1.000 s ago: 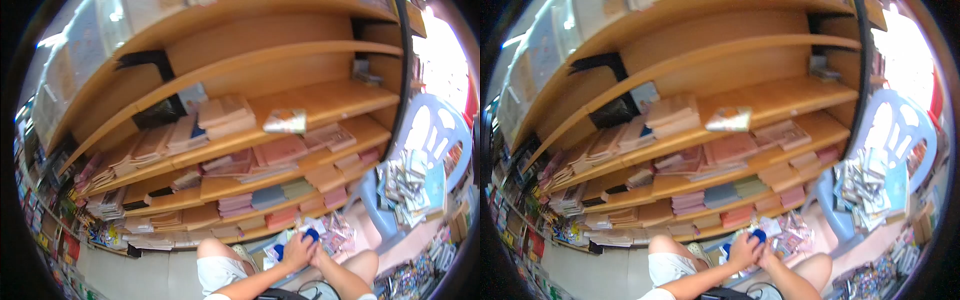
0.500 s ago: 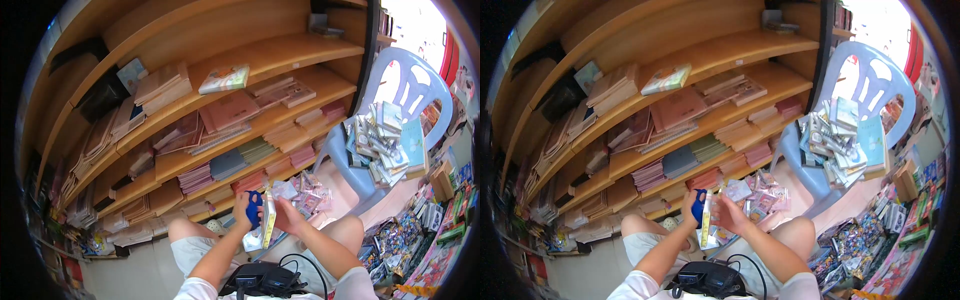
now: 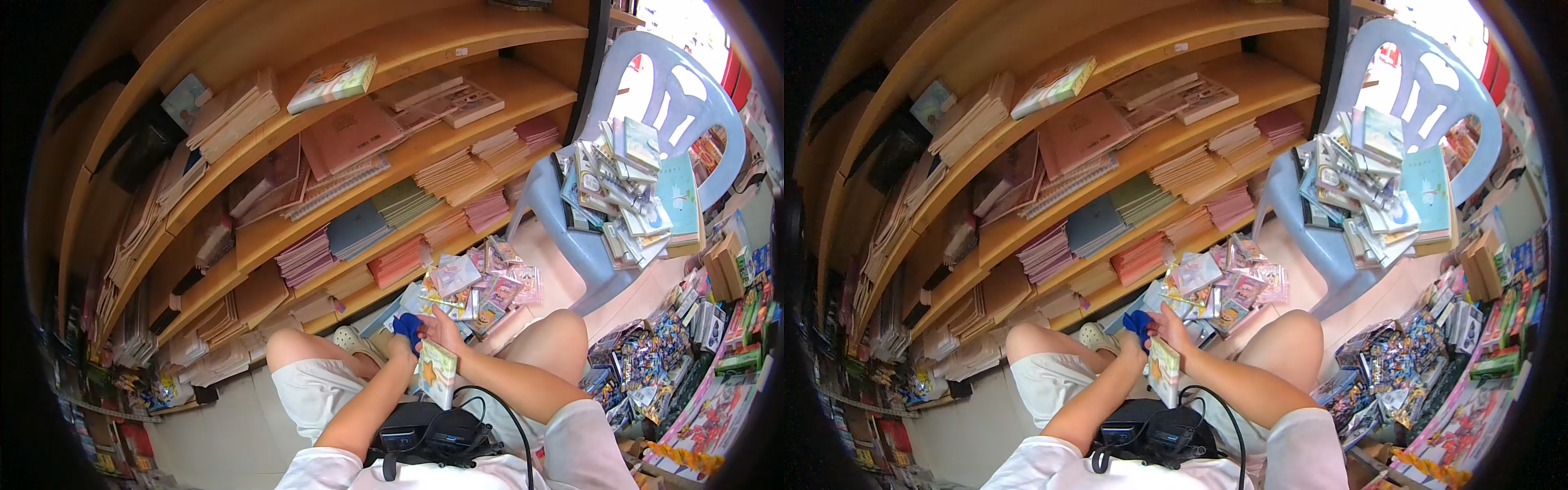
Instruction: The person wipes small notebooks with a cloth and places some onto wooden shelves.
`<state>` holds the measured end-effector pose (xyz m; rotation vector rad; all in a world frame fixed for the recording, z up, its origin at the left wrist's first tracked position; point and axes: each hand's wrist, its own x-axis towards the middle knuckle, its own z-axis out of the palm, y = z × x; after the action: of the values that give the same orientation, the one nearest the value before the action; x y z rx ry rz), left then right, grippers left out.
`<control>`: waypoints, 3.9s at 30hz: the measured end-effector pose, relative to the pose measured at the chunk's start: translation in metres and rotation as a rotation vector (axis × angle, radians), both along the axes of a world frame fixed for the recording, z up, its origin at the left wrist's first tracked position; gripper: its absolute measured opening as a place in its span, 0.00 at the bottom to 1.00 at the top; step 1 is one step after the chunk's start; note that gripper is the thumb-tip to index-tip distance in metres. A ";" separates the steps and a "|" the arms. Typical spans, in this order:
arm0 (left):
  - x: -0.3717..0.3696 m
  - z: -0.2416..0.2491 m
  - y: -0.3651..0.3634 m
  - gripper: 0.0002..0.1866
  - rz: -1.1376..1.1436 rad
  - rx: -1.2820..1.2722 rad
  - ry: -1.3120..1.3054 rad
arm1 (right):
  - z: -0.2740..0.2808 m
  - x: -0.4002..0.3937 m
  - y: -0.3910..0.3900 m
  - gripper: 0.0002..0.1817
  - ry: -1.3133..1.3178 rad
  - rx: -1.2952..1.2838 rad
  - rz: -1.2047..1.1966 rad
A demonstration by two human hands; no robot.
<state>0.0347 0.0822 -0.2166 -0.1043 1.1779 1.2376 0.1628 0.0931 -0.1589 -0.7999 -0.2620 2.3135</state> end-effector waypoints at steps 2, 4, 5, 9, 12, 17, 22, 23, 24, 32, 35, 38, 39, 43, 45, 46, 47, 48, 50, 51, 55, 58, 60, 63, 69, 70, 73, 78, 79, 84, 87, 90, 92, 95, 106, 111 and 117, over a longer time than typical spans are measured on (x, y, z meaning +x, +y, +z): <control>0.001 0.008 0.003 0.14 0.049 0.013 0.226 | 0.002 0.007 0.007 0.36 -0.037 -0.053 -0.063; 0.001 0.036 0.001 0.17 0.131 0.045 0.301 | 0.008 0.015 0.018 0.35 -0.071 -0.071 -0.190; -0.003 0.050 0.002 0.17 0.189 0.072 0.351 | 0.012 0.020 0.024 0.34 -0.089 -0.081 -0.256; 0.011 0.130 -0.013 0.14 -0.040 0.339 0.618 | 0.032 0.048 0.050 0.34 -0.007 -0.093 -0.431; 0.043 0.158 -0.029 0.13 -0.496 0.752 1.083 | -0.010 0.045 0.065 0.34 0.169 -0.064 -0.376; 0.073 0.177 -0.031 0.17 -0.562 1.039 1.640 | 0.011 0.040 0.054 0.32 0.182 -0.050 -0.224; 0.072 0.160 -0.019 0.15 -0.402 0.831 1.591 | 0.046 0.031 0.036 0.25 0.074 -0.071 -0.310; 0.069 0.153 -0.014 0.16 -0.386 0.677 1.531 | 0.056 0.027 0.031 0.23 -0.060 -0.074 -0.319; 0.062 0.136 -0.010 0.17 -0.410 0.612 1.497 | 0.056 0.022 0.023 0.22 -0.076 -0.071 -0.345; 0.039 0.077 -0.025 0.34 -0.512 0.109 -0.056 | 0.017 0.020 0.038 0.17 -0.335 -0.028 -0.516; 0.027 0.054 -0.033 0.32 -0.558 0.121 -0.214 | 0.010 0.021 0.050 0.16 -0.145 -0.096 -0.538; 0.025 0.051 -0.035 0.25 -0.601 0.197 -0.124 | 0.011 0.023 0.053 0.16 -0.005 -0.144 -0.528; 0.025 0.061 -0.037 0.25 -0.644 0.224 -0.060 | 0.012 0.022 0.052 0.15 0.037 -0.156 -0.519; 0.012 0.039 -0.033 0.26 -0.612 0.225 0.081 | 0.002 0.013 0.046 0.15 0.051 -0.130 -0.510; 0.021 0.063 -0.037 0.26 -0.542 0.245 0.183 | 0.005 0.011 0.042 0.15 -0.018 -0.065 -0.509; 0.026 0.075 -0.037 0.26 -0.528 0.283 0.220 | 0.017 0.010 0.038 0.14 -0.059 -0.061 -0.518; 0.026 0.075 -0.037 0.26 -0.523 0.266 0.211 | 0.026 0.011 0.036 0.14 -0.100 -0.055 -0.527; 0.026 0.074 -0.036 0.25 -0.519 0.251 0.203 | 0.016 0.013 0.036 0.16 -0.098 -0.023 -0.490; 0.027 0.078 -0.032 0.25 -0.528 0.182 0.162 | 0.022 0.017 0.033 0.15 -0.090 0.051 -0.509; 0.027 0.081 -0.032 0.26 -0.542 0.124 0.131 | 0.025 0.020 0.032 0.14 -0.086 0.087 -0.520; 0.029 0.065 -0.037 0.25 -0.559 0.018 -0.063 | 0.035 0.029 0.025 0.14 0.014 -0.042 -0.575; 0.033 0.056 -0.037 0.24 -0.557 0.109 -0.151 | 0.043 0.040 0.023 0.15 0.129 -0.071 -0.537; 0.046 0.081 -0.040 0.24 -0.524 0.128 -0.135 | 0.047 0.048 0.021 0.15 0.151 -0.025 -0.520; 0.062 0.097 -0.032 0.22 -0.523 0.071 -0.033 | 0.037 0.058 0.018 0.17 -0.042 0.076 -0.506; 0.064 0.087 -0.012 0.21 -0.369 0.167 0.045 | 0.029 0.084 0.006 0.24 -0.262 0.299 -0.422; 0.060 0.080 -0.009 0.21 -0.327 0.178 0.100 | 0.029 0.087 0.001 0.23 -0.251 0.304 -0.394; 0.053 0.064 -0.007 0.22 -0.265 0.275 0.239 | 0.089 0.104 -0.041 0.25 -1.026 0.678 0.133; 0.033 0.054 -0.001 0.25 -0.253 0.277 0.196 | 0.090 0.129 -0.054 0.23 -1.002 0.530 -0.027; 0.027 0.051 0.003 0.25 -0.241 0.271 0.164 | 0.099 0.141 -0.057 0.22 -1.001 0.531 -0.125; -0.009 0.096 0.017 0.20 -0.224 0.323 0.180 | 0.169 0.221 -0.065 0.20 -1.138 0.385 -0.446; -0.030 0.124 0.025 0.22 -0.224 0.367 0.175 | 0.190 0.270 -0.059 0.13 -1.034 0.345 -0.840; -0.050 0.144 0.031 0.16 -0.285 0.369 0.164 | 0.201 0.326 -0.041 0.16 -0.966 0.309 -1.113; -0.069 0.130 0.039 0.15 -0.277 0.334 0.160 | 0.208 0.360 -0.024 0.17 -0.888 0.256 -1.229; -0.080 0.122 0.039 0.15 -0.207 0.197 0.002 | 0.208 0.404 0.009 0.19 -0.886 0.263 -1.305; -0.077 0.089 0.047 0.19 -0.182 0.201 0.016 | 0.165 0.455 0.080 0.28 -1.010 0.197 -1.089; -0.076 0.085 0.053 0.23 -0.176 0.266 -0.001 | 0.189 0.437 0.065 0.22 -1.345 0.224 -1.188; -0.066 0.107 0.052 0.28 -0.276 0.277 -0.099 | 0.240 0.403 0.094 0.16 -1.691 0.728 -1.229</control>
<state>-0.0313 0.1344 -0.1096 0.1953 0.8918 1.1245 0.5656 0.1874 0.0811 -1.6019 -0.8797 -0.0183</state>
